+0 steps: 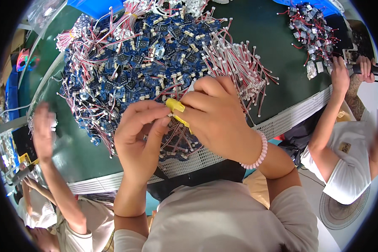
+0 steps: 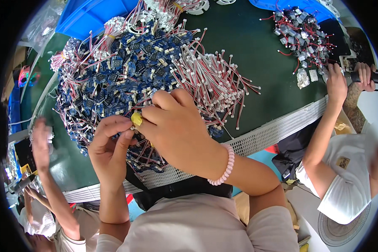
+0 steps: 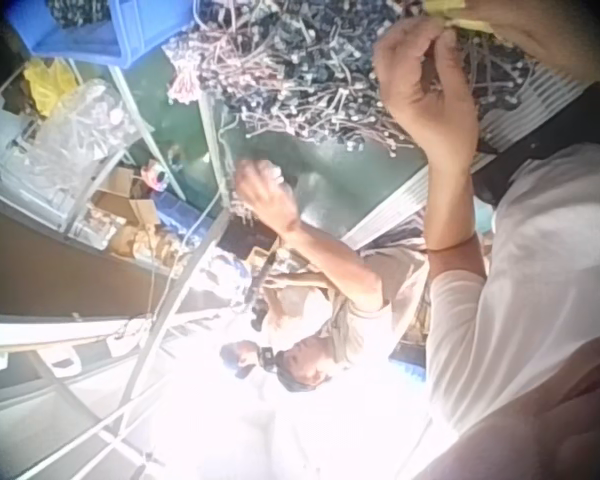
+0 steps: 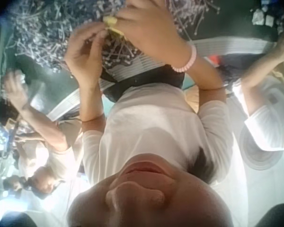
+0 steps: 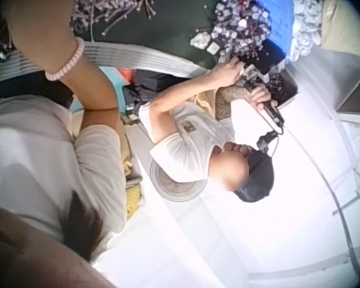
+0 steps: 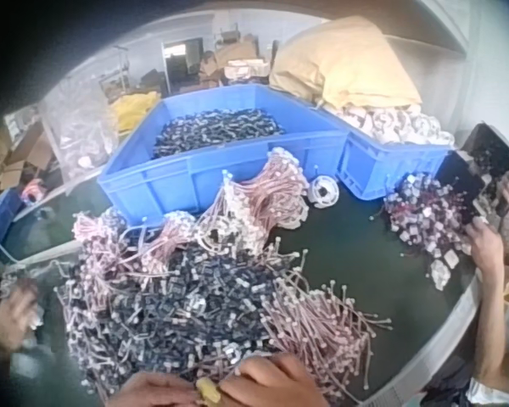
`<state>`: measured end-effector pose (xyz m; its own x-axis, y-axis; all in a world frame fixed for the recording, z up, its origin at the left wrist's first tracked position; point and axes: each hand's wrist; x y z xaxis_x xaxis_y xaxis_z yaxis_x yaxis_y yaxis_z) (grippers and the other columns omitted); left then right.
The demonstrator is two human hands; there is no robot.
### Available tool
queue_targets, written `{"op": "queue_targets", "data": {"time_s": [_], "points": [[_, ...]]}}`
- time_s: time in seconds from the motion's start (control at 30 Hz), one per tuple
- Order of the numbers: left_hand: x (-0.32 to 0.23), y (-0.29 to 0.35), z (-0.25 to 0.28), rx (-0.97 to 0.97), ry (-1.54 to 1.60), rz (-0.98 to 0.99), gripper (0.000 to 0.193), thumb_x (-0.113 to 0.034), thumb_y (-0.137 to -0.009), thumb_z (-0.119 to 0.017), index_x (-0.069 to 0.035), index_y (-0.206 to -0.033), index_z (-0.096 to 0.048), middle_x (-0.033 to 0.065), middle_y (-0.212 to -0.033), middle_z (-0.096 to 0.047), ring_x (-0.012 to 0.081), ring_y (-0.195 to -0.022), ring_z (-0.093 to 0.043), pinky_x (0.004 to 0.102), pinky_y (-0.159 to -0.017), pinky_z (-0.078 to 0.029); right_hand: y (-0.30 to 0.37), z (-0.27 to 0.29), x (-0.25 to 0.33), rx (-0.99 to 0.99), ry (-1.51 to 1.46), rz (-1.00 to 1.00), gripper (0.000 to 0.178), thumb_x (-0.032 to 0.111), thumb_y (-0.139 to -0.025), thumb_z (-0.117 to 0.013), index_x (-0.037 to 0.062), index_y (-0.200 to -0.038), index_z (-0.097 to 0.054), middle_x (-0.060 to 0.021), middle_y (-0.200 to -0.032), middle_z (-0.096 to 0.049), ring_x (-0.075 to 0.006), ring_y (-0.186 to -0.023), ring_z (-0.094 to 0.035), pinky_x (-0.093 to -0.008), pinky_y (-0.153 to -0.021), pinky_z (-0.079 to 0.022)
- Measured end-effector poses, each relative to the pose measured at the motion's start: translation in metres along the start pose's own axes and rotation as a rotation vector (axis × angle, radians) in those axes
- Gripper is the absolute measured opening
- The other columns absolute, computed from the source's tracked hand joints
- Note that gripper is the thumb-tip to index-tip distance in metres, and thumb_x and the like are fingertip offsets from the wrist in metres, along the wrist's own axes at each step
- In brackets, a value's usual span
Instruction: Assembling electronic components and LED light strings at an electronics factory workbench.
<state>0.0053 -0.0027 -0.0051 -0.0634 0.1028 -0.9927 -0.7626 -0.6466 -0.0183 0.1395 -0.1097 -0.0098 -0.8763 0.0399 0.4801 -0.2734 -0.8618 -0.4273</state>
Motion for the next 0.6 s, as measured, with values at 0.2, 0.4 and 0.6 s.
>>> {"op": "queue_targets", "data": {"time_s": [0.2,0.4,0.6], "points": [[0.003,-0.003,0.001,0.026,-0.223,-0.149,0.018,0.009,-0.075,-0.064,-0.002,-0.088,-0.067,0.0084,-0.090,-0.060,0.0146,-0.077,-0.058,0.0229,-0.065,-0.047,-0.008,0.011,-0.009,0.208,-0.097,-0.010,0.017,0.013,-0.071,-0.061,0.0121,-0.086,-0.067,0.0025,-0.077,-0.054,-0.0197,-0.079,-0.047,-0.0346,-0.072,-0.032],[-0.002,-0.006,-0.004,-0.042,-0.320,-0.209,0.019,0.009,-0.071,-0.067,-0.003,-0.085,-0.068,0.0086,-0.087,-0.063,0.0167,-0.077,-0.059,0.0244,-0.066,-0.047,-0.011,0.006,-0.012,0.025,-0.228,-0.075,0.011,0.009,-0.063,-0.067,0.0119,-0.074,-0.068,0.0037,-0.065,-0.056,-0.0166,-0.071,-0.049,-0.0332,-0.070,-0.031],[0.005,-0.005,-0.010,-0.094,-0.332,-0.265,0.018,0.009,-0.071,-0.067,-0.002,-0.085,-0.068,0.0088,-0.083,-0.063,0.0179,-0.075,-0.061,0.0245,-0.065,-0.048,-0.005,-0.003,-0.004,-0.139,-0.276,-0.137,0.007,0.003,-0.060,-0.063,0.0090,-0.059,-0.059,0.0015,-0.064,-0.058,-0.0177,-0.071,-0.051,-0.0360,-0.069,-0.031]]}}
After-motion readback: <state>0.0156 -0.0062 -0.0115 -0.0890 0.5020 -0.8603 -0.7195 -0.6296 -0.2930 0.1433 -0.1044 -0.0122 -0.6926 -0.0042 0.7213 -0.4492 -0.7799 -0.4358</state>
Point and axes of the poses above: each hand's wrist, its own y-axis away from the middle knuckle, its own z-axis out of the back of the hand, x = y × z
